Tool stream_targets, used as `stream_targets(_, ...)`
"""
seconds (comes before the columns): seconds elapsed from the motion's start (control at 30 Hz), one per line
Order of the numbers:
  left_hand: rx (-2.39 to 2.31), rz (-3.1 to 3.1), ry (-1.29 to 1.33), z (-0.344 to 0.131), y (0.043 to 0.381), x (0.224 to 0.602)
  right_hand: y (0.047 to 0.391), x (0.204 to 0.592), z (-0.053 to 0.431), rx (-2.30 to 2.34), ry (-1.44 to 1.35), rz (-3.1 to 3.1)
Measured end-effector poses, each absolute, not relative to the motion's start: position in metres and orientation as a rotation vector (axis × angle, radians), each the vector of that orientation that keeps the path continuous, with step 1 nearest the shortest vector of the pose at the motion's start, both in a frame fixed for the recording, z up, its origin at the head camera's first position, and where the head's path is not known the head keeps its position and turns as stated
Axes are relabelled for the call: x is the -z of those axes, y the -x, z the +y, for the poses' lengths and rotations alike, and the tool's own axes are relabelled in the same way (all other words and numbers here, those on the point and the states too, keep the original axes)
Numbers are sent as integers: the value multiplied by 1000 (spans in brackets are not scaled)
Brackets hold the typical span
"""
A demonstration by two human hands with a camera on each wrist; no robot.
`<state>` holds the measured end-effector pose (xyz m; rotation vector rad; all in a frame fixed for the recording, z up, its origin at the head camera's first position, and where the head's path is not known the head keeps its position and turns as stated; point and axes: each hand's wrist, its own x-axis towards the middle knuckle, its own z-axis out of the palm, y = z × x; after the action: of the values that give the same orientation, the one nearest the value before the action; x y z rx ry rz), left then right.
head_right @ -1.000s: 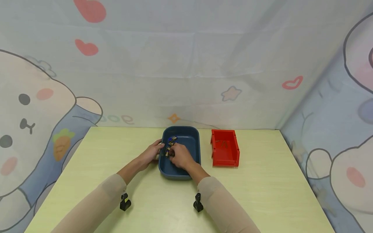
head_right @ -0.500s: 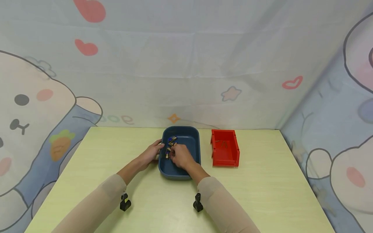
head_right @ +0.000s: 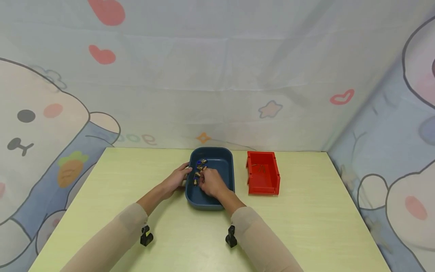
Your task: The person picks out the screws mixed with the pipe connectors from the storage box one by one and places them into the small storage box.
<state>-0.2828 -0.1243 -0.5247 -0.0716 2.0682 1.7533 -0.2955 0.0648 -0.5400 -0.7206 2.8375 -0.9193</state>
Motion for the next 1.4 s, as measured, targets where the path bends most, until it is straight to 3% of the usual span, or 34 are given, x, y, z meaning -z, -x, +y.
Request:
stream_targets(0.57, -1736, 2073, 43, -125, 283, 525, 292, 537, 69, 913, 737, 2888)
stream_targets(1.0, -1731, 2084, 53, -124, 284, 525, 297, 531, 80, 1120, 515, 2612)
stream_targets(1.4, -1741, 2073, 50, -124, 283, 525, 296, 530, 78, 1084, 491, 2618)
